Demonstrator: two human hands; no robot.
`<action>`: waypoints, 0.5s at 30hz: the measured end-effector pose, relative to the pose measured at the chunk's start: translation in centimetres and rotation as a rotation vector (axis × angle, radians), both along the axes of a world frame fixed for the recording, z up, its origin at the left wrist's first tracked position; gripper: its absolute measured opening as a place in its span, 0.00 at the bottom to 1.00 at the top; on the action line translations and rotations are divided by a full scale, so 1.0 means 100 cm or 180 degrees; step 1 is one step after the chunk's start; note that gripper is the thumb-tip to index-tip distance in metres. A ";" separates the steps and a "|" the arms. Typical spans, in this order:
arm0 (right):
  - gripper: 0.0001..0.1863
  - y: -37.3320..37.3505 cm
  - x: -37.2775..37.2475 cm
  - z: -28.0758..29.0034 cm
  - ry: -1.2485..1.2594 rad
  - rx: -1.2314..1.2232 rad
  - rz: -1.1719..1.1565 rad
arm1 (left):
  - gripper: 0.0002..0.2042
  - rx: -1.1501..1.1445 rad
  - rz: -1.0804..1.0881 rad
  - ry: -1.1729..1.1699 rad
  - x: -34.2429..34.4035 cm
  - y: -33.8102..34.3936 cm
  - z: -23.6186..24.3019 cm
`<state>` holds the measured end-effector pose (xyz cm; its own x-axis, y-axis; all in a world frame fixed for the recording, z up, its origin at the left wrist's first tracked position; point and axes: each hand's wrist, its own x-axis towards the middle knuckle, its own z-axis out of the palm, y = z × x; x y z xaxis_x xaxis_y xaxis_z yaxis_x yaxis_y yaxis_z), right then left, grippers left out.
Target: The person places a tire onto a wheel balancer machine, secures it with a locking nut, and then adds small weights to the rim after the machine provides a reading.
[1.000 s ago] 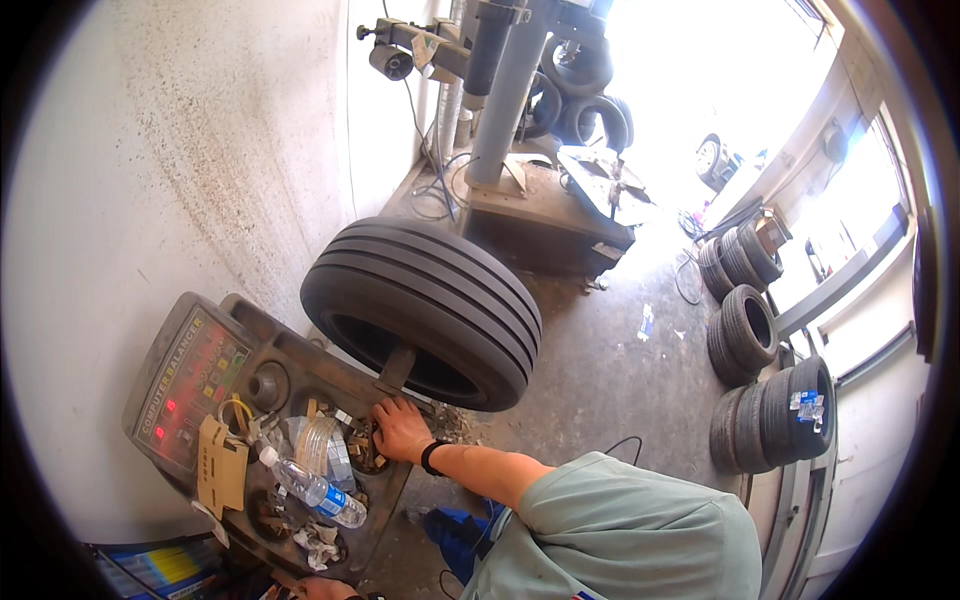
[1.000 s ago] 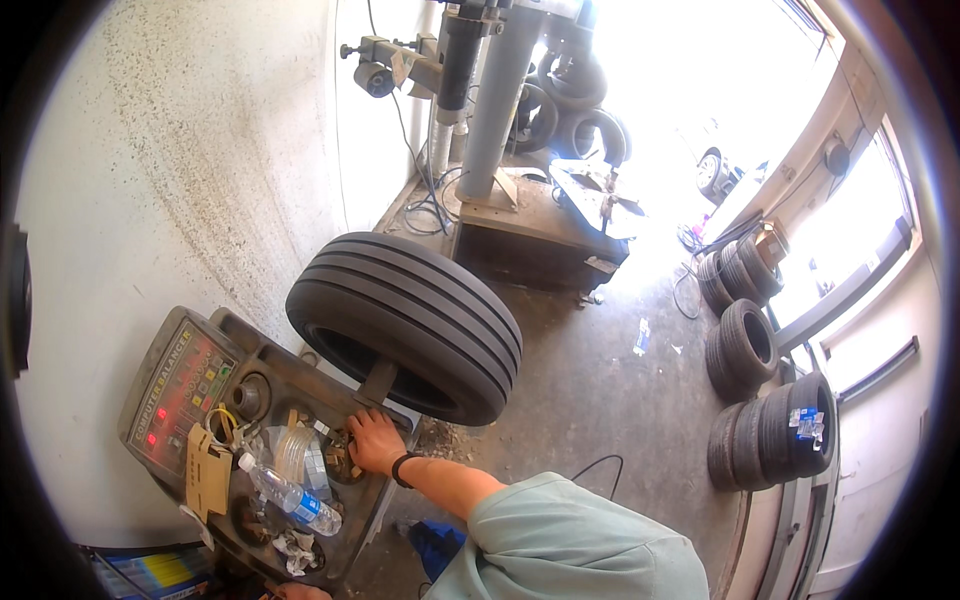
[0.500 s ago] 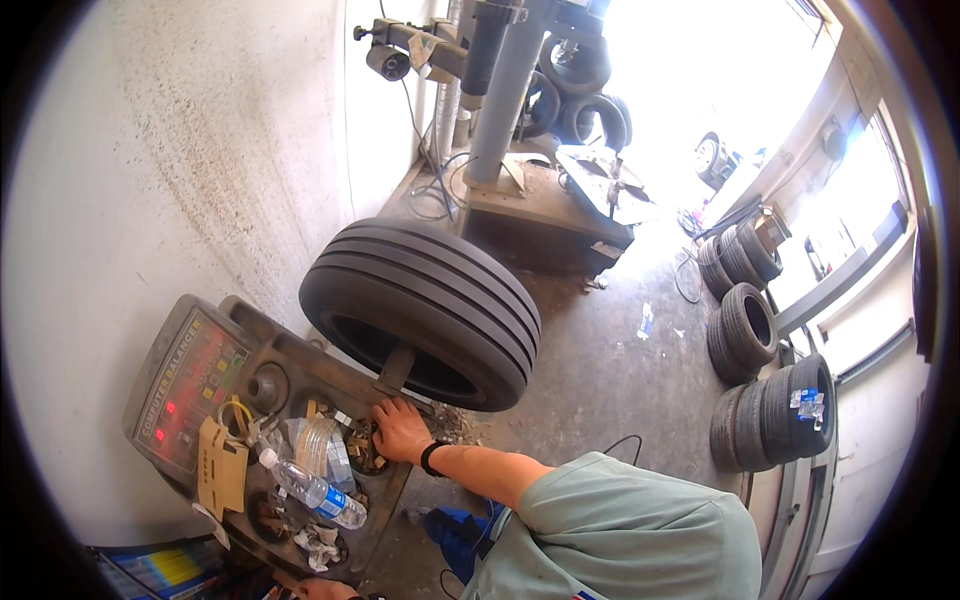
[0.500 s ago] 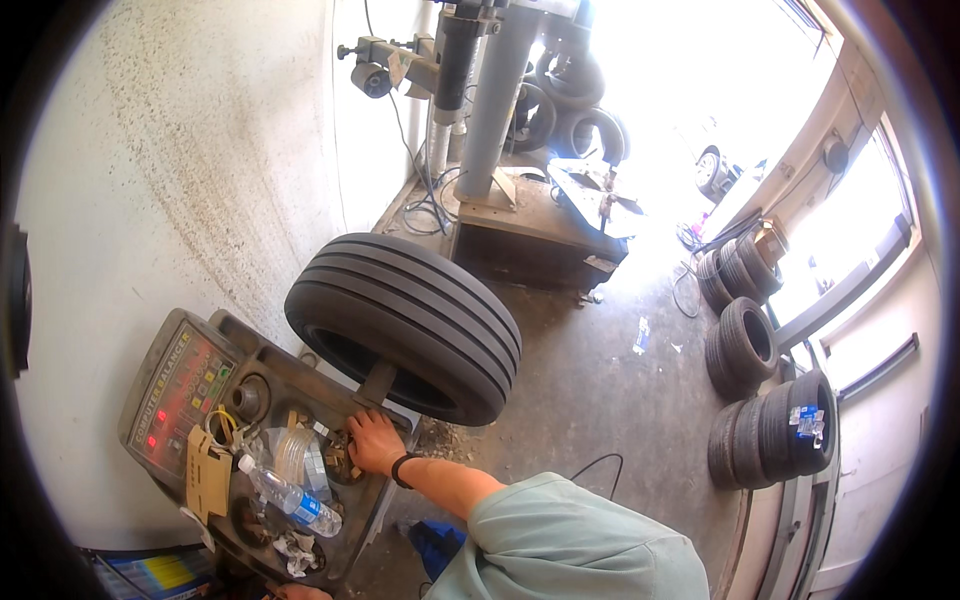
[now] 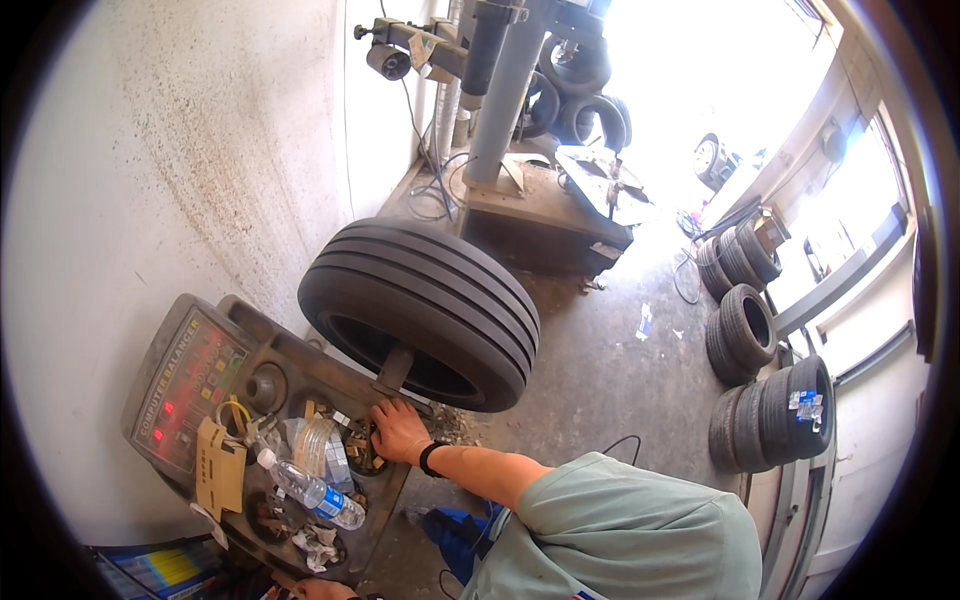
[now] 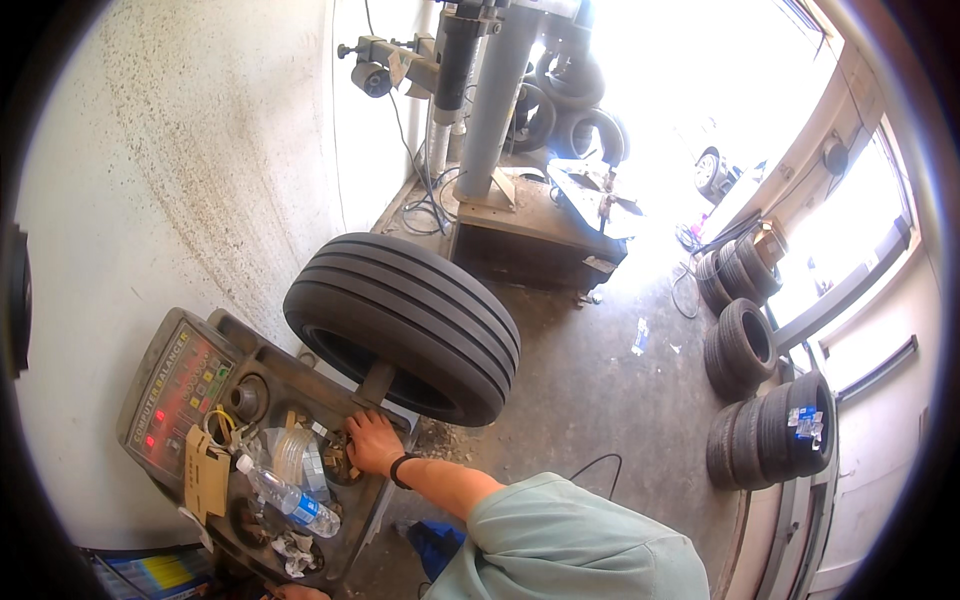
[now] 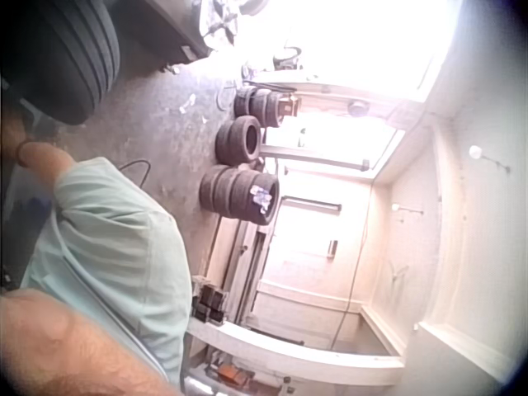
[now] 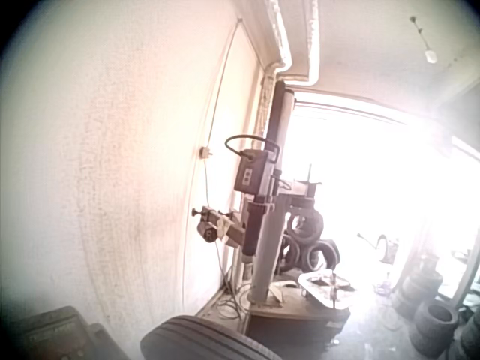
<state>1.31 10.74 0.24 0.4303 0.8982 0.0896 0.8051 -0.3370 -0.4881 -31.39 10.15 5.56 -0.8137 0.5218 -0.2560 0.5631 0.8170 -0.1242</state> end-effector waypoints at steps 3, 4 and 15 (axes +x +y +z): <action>0.16 0.000 -0.001 0.003 0.0009 0.0043 0.0006 | 0.27 0.0008 -0.0032 -0.0012 0.008 0.000 0.009; 0.15 0.000 -0.001 0.004 0.0013 0.0060 0.0005 | 0.26 0.0016 -0.0042 -0.0018 0.006 0.000 0.004; 0.15 0.002 -0.002 0.002 -0.0042 0.0095 -0.0016 | 0.24 0.0066 -0.0195 -0.0069 -0.010 0.005 -0.022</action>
